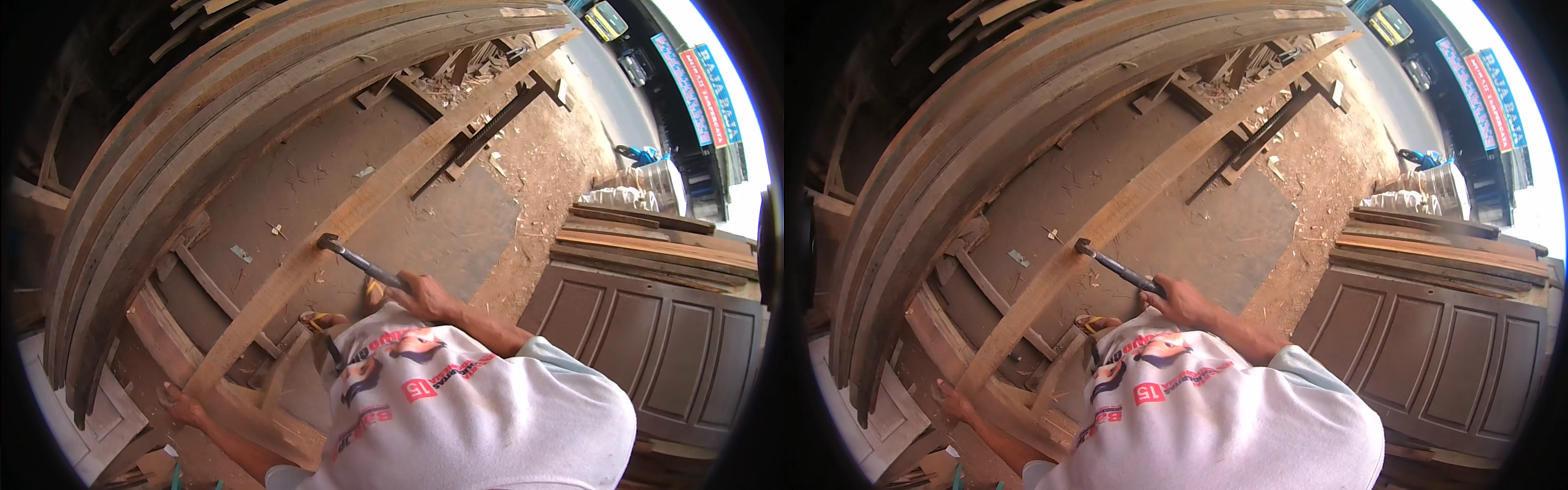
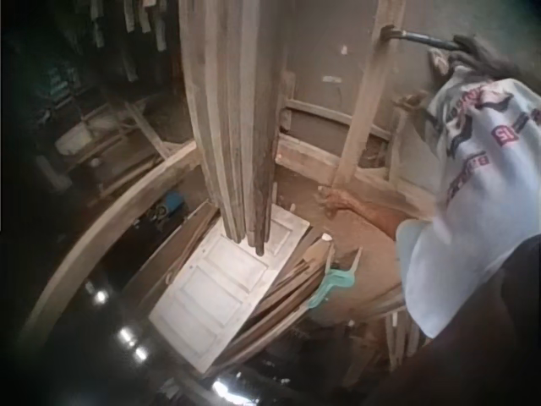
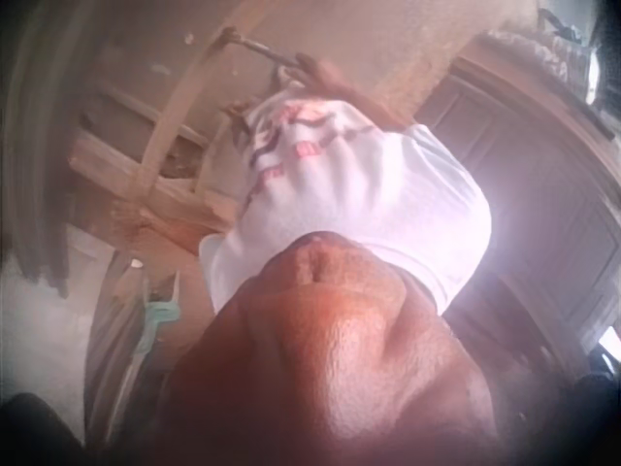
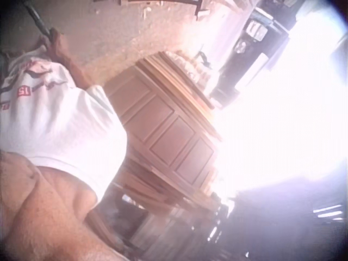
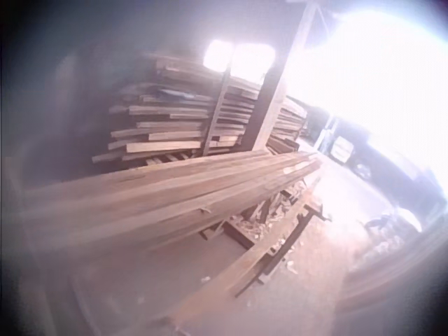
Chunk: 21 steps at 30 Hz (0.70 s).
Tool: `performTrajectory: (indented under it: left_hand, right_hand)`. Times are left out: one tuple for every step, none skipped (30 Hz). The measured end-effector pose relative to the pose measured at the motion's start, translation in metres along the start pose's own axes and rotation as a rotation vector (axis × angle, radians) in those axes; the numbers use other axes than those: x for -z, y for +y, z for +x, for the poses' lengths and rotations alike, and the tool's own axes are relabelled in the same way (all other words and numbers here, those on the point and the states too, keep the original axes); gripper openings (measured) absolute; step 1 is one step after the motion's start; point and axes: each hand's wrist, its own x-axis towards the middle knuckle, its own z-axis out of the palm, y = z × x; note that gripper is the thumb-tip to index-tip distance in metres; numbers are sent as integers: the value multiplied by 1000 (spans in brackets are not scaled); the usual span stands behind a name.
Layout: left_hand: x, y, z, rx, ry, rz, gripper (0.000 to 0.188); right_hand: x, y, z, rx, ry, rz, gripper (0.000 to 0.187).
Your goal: The person uses a hammer to pry apart and break wooden planks in a cluttered workshop. They repeatedly lift, position, and strike the planks to separate them, handling each piece individually.
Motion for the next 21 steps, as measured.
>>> performTrajectory:
  left_hand:
    - [-11, 40, -20, -79, -40, -115, 69]
    - [-18, 89, -47, -164, -84, -229, 66]
    - [-23, 133, -73, -267, -155, -309, 63]
    - [-26, 176, -100, -372, -232, -390, 60]
    - [-25, 217, -129, -419, -319, -402, 57]
    - [-24, 249, -153, -459, -401, -412, 55]
    - [-29, 272, -170, -558, -433, -391, 55]
    - [-37, 293, -186, -657, -469, -369, 55]
    - [-39, 313, -201, -690, -502, -384, 55]
    - [-42, 335, -215, -722, -537, -399, 55]
    - [-41, 350, -227, -753, -575, -402, 55]
    - [-41, 366, -237, -759, -612, -409, 55]
    - [-40, 381, -246, -765, -649, -415, 56]
    - [-41, 400, -251, -777, -679, -431, 56]
    - [-41, 418, -256, -789, -706, -426, 57]
    - [-41, 435, -259, -802, -734, -421, 57]
    - [-42, 451, -263, -814, -764, -412, 58]
    - [-42, 465, -268, -864, -781, -393, 60]
    - [-41, 481, -273, -915, -797, -372, 63]
    - [-41, 498, -276, -960, -807, -351, 66]
    - [-43, 512, -283, -1031, -821, -327, 73]
  right_hand:
    - [7, 8, -1, -2, 15, 28, 45]
    - [13, 17, -4, -9, 33, 58, 46]
    - [18, 27, -2, -9, 45, 57, 47]
    - [24, 39, -1, -14, 60, 53, 48]
    - [30, 50, -2, -21, 78, 52, 48]
    - [37, 57, -2, -11, 83, 72, 49]
    - [44, 64, -3, -2, 90, 92, 50]
    - [52, 71, -4, 3, 98, 110, 50]
    - [59, 78, -6, 9, 95, 141, 50]
    - [66, 87, -5, 19, 137, 174, 50]
    - [68, 96, -5, 23, 171, 214, 50]
    - [72, 102, -5, 33, 210, 250, 51]
    - [74, 107, -6, 11, 206, 260, 51]
    - [80, 111, -3, -3, 211, 267, 51]
    - [85, 114, 1, -20, 221, 273, 52]
    - [87, 120, 9, -18, 248, 271, 52]
    - [86, 129, 19, -20, 274, 270, 52]
    - [88, 131, 25, -23, 296, 266, 52]
    - [88, 133, 26, -38, 330, 312, 52]
    - [92, 128, 26, -47, 359, 356, 52]
    - [93, 127, 21, -69, 384, 400, 51]
